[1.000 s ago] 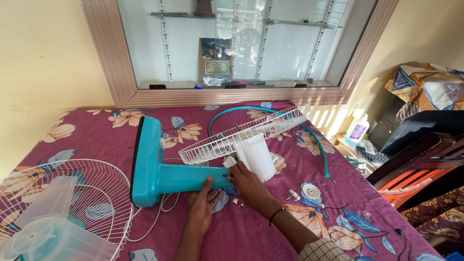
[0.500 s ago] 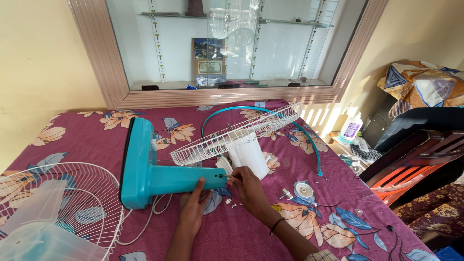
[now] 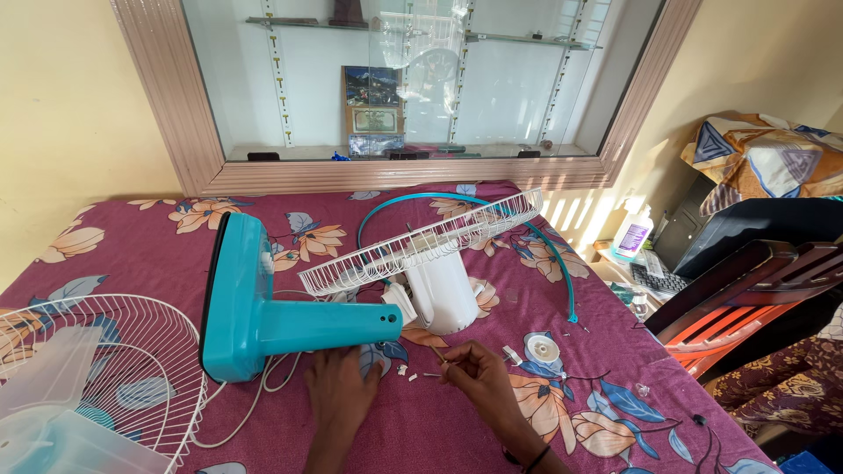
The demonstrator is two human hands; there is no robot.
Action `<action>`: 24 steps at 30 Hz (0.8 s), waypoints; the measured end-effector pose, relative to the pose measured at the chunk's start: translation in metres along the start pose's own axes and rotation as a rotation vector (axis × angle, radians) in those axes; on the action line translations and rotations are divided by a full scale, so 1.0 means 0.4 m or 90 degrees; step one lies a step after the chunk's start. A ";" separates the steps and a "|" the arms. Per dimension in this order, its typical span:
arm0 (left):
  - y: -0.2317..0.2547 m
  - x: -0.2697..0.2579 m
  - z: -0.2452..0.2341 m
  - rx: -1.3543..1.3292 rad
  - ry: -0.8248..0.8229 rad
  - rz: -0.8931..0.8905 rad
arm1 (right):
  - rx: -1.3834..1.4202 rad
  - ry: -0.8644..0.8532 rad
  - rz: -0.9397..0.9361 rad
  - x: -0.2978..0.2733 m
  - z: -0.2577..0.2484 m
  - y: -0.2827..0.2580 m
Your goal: The person uses a screwdriver to remove screws from the neck and base of a teal and white table fan, then detaches the fan head from the stand. The removed screws and parts are placed on the bed surface.
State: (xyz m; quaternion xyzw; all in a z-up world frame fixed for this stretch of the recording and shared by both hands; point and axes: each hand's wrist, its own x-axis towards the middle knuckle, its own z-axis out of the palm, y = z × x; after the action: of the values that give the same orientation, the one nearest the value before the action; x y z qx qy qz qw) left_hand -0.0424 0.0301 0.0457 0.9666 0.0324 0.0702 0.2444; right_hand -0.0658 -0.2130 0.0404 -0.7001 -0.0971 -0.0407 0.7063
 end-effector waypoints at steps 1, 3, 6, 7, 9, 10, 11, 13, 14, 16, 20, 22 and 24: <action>0.009 -0.008 -0.002 -0.008 0.041 0.044 | -0.007 -0.004 0.004 0.000 0.002 0.010; 0.029 -0.019 0.004 -0.026 0.123 0.133 | -0.021 -0.010 0.010 0.003 0.004 0.025; 0.043 -0.013 0.017 -0.021 0.100 0.133 | -0.037 -0.032 -0.010 0.006 0.007 0.038; 0.046 -0.007 0.021 -0.006 0.103 0.140 | -0.048 -0.027 -0.006 0.006 0.008 0.040; 0.050 0.005 0.032 0.025 0.107 0.154 | -0.070 -0.018 0.004 0.003 0.008 0.043; 0.049 0.010 0.037 0.036 0.117 0.156 | -0.074 -0.014 0.005 0.002 0.008 0.044; 0.049 0.017 0.041 0.046 0.128 0.159 | -0.078 -0.010 0.006 0.003 0.008 0.043; 0.047 0.029 0.049 0.064 0.135 0.150 | -0.079 -0.001 0.007 0.004 0.006 0.040; 0.044 0.032 0.053 0.073 0.133 0.139 | -0.076 0.004 0.007 0.005 0.004 0.037; 0.038 0.038 0.062 0.085 0.146 0.135 | -0.073 0.017 0.010 0.008 0.002 0.028; 0.022 0.037 0.088 0.096 0.186 0.154 | -0.096 0.039 0.024 0.005 -0.004 0.015; 0.015 0.043 0.094 0.105 0.208 0.164 | -0.106 0.043 0.029 0.007 -0.004 0.011; 0.012 0.039 0.097 0.117 0.233 0.179 | -0.107 0.050 0.037 0.004 -0.008 0.010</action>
State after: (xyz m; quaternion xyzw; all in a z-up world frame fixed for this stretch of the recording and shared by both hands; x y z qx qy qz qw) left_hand -0.0210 0.0094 0.0161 0.9508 -0.0524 0.2745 0.1335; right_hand -0.0632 -0.2161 0.0367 -0.7573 -0.0450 -0.0553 0.6492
